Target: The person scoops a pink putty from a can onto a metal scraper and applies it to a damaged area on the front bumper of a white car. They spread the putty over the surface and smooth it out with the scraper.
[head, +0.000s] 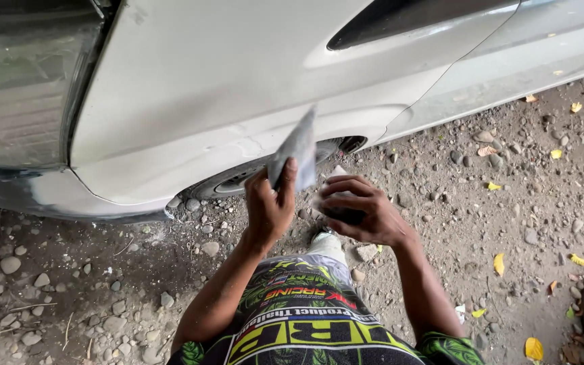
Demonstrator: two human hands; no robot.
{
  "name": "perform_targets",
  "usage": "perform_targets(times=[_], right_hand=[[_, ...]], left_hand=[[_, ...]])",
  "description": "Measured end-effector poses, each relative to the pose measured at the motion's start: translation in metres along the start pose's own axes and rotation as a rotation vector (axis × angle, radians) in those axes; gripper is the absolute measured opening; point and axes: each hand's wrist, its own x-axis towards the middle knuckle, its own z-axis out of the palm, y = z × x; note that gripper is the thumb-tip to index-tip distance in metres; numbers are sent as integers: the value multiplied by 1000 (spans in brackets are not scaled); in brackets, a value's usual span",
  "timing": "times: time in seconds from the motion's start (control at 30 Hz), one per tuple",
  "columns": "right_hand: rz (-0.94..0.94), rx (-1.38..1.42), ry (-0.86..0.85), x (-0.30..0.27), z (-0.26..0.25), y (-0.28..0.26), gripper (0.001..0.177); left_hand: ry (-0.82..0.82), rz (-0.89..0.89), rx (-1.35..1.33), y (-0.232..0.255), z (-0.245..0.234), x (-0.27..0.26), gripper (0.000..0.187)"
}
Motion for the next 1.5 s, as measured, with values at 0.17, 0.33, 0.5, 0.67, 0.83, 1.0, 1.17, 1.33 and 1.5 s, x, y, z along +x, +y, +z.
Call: perform_targets(times=[0.17,0.33,0.5,0.67,0.83,1.0,1.17,1.33,1.5], right_hand=[[-92,378,300,-5,20,10,36],[-21,436,215,0,-13,22,47],[15,-68,318,15,-29,-31,35],[-77,-129,131,25,-33,-35,38],[-167,-117,1,30,-31,-27,38],[-108,-174,45,28,-21,-21,40],[-31,392,269,0,11,8,32],[53,630,367,-9,15,28,35],[94,-81,43,-11,-45,-1,41]], left_hand=[[75,-314,-543,11,-3,0,28],[14,-626,-1053,13,-17,0,26],[51,-470,-442,-30,5,-15,45],[91,-282,-282,-10,4,-11,49],[65,-313,-280,-4,4,-6,48],[-3,-403,-239,-28,15,-10,52],[34,-574,-431,-16,18,-9,42],[74,-658,-1038,1,10,-3,39],[13,-701,-1014,-30,25,-9,41]])
